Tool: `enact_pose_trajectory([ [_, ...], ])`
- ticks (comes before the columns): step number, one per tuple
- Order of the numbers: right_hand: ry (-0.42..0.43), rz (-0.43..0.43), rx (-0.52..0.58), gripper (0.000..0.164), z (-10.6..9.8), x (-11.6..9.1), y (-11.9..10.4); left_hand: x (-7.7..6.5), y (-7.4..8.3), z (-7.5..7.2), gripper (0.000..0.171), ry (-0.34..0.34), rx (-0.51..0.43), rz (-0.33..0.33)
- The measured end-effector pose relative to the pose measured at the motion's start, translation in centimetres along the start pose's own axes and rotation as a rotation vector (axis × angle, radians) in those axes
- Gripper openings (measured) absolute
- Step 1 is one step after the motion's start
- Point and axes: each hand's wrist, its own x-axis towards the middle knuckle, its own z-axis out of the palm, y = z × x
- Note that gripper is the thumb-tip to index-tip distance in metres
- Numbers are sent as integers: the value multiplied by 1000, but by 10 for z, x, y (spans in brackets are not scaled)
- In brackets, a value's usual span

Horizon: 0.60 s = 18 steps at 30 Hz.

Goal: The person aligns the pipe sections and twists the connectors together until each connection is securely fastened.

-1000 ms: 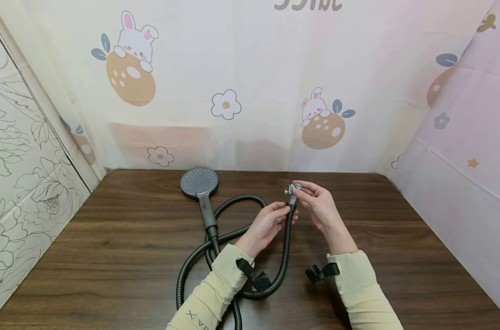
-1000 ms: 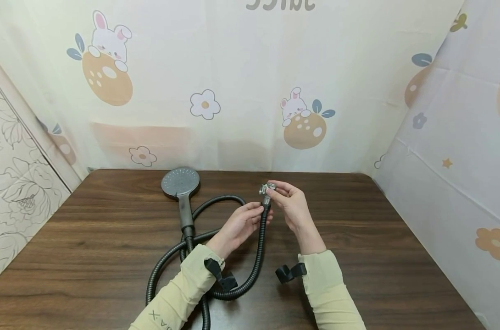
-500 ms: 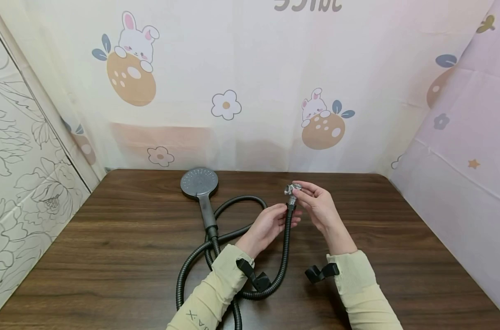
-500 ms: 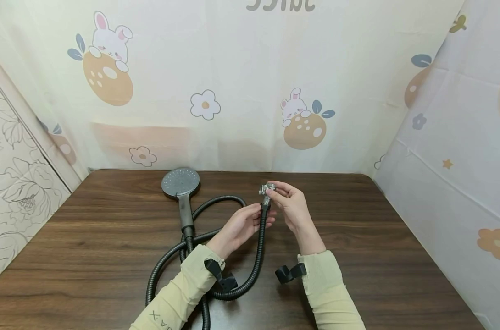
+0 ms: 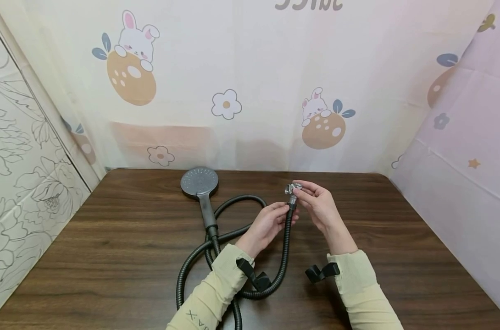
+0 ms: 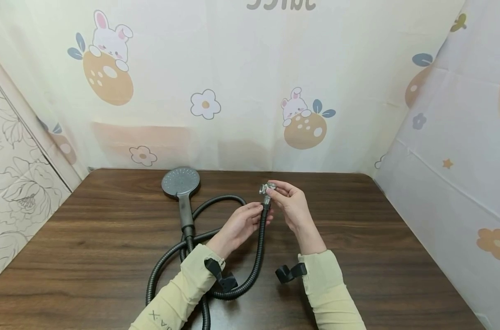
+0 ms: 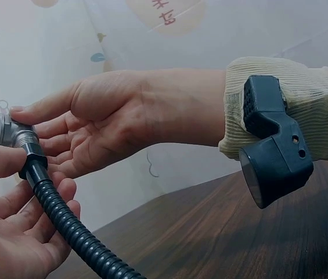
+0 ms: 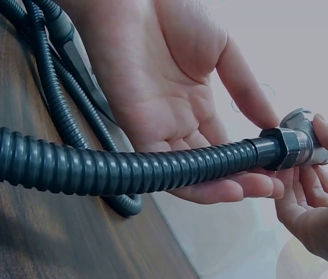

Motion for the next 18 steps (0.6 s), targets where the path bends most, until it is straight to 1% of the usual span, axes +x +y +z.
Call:
enact_pose_trajectory([
  [3, 2, 0, 5, 17, 0, 0, -1, 1, 2, 4, 13, 52, -5, -36],
  [5, 1, 1, 11, 18, 0, 0, -1, 2, 2, 4, 11, 72, -1, -46],
  [9, 5, 1, 9, 22, 0, 0, -1, 1, 3, 5, 9, 78, -14, -62],
  [16, 3, -10, 0, 17, 1, 0, 0, -1, 3, 5, 29, 54, -31, -93],
  [18, 0, -7, -4, 17, 1, 0, 0, -1, 3, 4, 32, 49, -29, -100],
])
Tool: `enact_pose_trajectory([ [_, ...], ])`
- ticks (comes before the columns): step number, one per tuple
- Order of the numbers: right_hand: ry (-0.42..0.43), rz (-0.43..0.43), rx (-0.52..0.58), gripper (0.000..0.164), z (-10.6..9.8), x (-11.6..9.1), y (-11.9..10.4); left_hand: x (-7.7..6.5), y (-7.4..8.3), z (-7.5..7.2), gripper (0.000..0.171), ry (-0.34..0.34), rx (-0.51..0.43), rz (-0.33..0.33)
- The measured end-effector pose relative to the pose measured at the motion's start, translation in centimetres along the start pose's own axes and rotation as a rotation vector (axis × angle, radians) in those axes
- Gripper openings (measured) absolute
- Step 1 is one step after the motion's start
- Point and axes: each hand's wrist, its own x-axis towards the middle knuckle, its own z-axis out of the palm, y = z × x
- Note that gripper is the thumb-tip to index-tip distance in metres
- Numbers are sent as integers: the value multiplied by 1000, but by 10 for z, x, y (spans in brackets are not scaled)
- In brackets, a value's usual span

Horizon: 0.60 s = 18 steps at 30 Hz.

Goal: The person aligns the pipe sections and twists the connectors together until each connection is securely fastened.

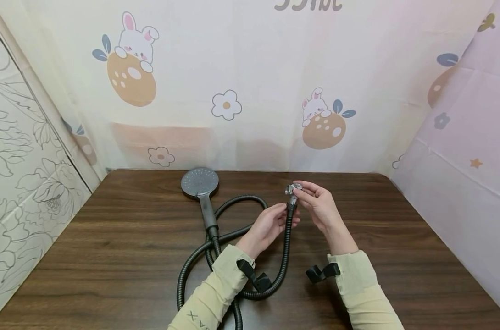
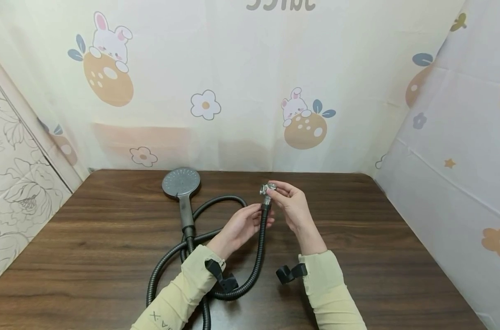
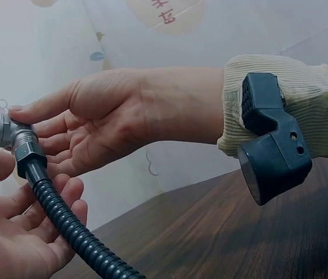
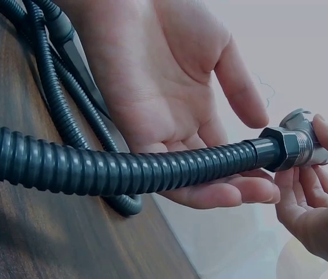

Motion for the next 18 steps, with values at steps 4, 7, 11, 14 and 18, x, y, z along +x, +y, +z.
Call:
enact_pose_trajectory([
  [4, 1, 7, -9, 17, -1, -1, 0, 1, -1, 0, 33, -14, 13, -5],
  [7, 3, 8, -7, 17, -1, -1, 0, 0, -1, 0, 32, -17, 14, -11],
  [11, 4, 7, -6, 16, 0, -1, -1, -1, 0, 2, 29, -14, 7, -5],
  [14, 3, 11, -5, 16, 0, -1, -1, -1, 0, 2, 25, -3, -3, 4],
  [18, 5, 18, -8, 16, 0, -1, -1, -1, 0, 2, 21, 16, -9, 3],
])
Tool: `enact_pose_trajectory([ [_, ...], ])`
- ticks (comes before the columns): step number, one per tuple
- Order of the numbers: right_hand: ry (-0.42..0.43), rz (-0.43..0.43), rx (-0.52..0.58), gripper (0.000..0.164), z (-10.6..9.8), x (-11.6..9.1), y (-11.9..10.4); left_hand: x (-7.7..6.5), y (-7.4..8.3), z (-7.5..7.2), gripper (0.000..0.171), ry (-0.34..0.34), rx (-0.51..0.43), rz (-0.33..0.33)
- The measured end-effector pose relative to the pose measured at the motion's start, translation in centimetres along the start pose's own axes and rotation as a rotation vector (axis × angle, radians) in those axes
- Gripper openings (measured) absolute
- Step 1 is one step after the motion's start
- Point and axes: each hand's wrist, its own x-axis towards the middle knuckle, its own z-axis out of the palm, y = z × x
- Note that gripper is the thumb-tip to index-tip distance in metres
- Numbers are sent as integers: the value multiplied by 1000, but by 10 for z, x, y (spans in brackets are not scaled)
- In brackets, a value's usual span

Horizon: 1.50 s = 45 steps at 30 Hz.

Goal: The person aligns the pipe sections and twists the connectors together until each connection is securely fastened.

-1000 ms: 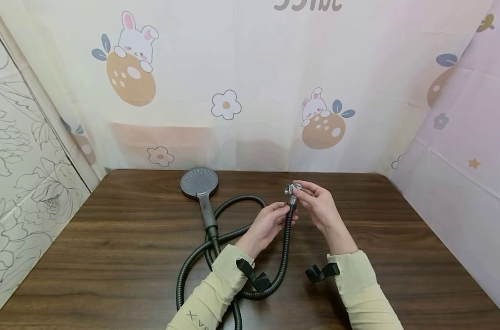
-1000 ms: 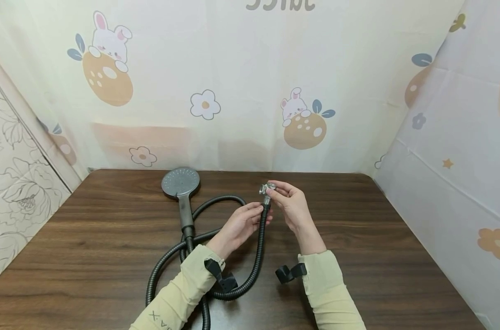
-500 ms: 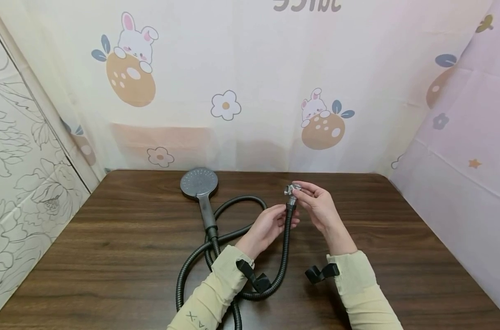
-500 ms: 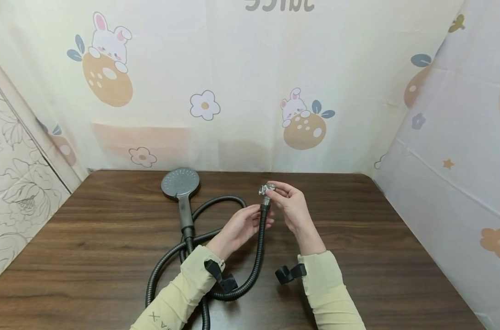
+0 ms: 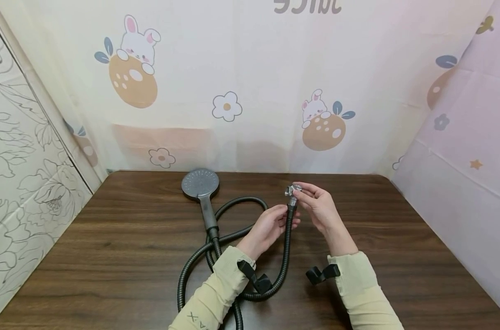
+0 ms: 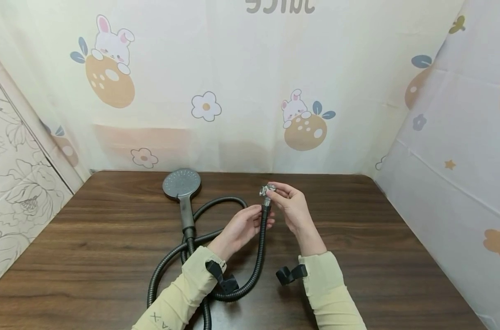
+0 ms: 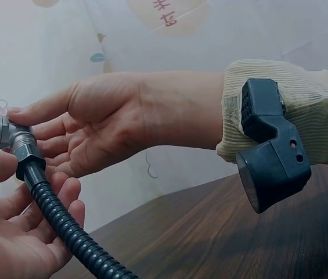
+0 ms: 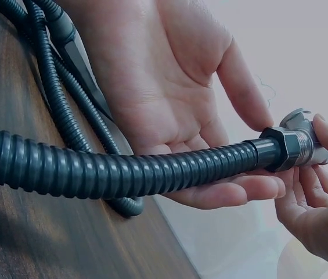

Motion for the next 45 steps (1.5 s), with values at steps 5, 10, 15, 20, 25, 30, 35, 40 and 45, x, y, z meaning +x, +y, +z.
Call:
enact_pose_trajectory([
  [5, -6, -7, 9, 16, 0, 1, 0, 1, 1, 0, 17, 15, 2, 11],
  [10, -6, -10, 15, 16, 0, 1, 0, 2, 1, 0, 11, 28, -8, 20],
  [15, -8, -3, 10, 16, 0, 1, 0, 1, 1, 0, 11, 27, -6, 38],
  [20, -14, 3, 26, 17, 0, 1, -1, 1, 1, 0, 17, -7, -1, 28],
  [25, -22, 1, 23, 18, 0, 0, -2, 0, 0, 0, 35, -51, 6, -3],
  [30, -19, 5, 11, 16, -1, 1, -1, 0, 1, 1, 34, -40, 2, 1],
  [35, -13, 11, 12, 16, -2, 1, 0, 0, 1, 0, 26, -30, 3, 9],
  [40, -20, -3, 3, 18, -1, 1, 2, 0, 2, 1, 15, -18, 13, 29],
  [45, -22, -17, 8, 18, 0, 1, 2, 0, 2, 1, 12, 6, 12, 56],
])
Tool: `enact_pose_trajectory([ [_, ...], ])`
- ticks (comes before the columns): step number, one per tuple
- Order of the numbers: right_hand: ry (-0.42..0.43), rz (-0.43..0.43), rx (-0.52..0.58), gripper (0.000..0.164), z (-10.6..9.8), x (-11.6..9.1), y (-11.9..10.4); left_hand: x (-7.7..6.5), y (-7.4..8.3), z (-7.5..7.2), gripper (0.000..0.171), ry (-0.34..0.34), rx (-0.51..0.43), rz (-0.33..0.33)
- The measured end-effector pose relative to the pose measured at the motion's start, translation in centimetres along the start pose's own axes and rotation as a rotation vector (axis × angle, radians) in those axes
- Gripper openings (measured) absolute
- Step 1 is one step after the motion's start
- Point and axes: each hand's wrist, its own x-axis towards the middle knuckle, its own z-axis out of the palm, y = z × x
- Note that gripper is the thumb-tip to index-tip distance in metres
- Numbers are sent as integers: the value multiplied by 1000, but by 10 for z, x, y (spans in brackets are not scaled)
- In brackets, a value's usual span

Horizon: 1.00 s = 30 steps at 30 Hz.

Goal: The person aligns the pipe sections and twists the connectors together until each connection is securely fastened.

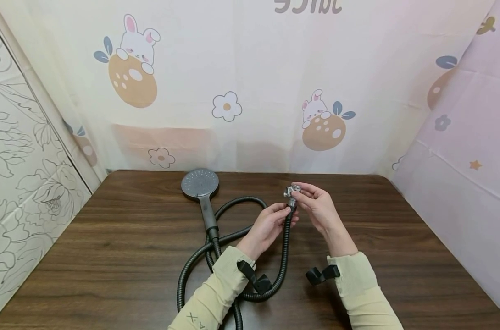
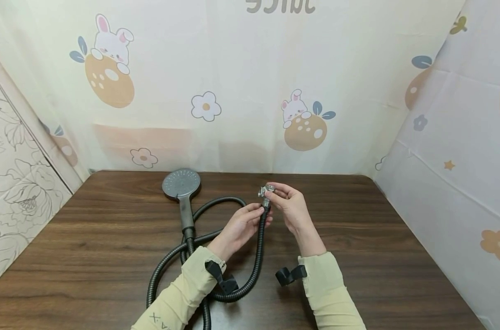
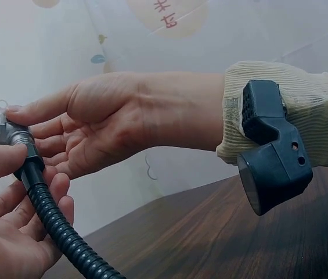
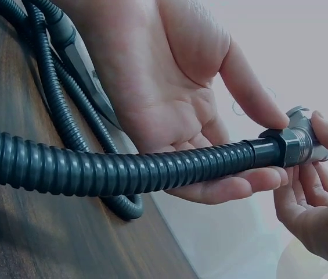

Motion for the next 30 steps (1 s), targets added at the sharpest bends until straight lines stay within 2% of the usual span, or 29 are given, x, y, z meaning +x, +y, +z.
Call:
enact_pose_trajectory([
  [5, -4, 3, 2, 18, 0, 0, 0, 0, -1, 0, 11, 13, -17, 3],
  [10, -3, -3, -14, 18, 1, 0, -2, 1, 0, 1, 10, -6, -26, 6],
  [21, 1, 12, -35, 18, -1, -1, -2, 0, -1, -2, 40, -41, -20, -67],
  [30, 2, 16, -28, 19, -1, -1, -2, -1, -1, -2, 36, -32, -32, -61],
])
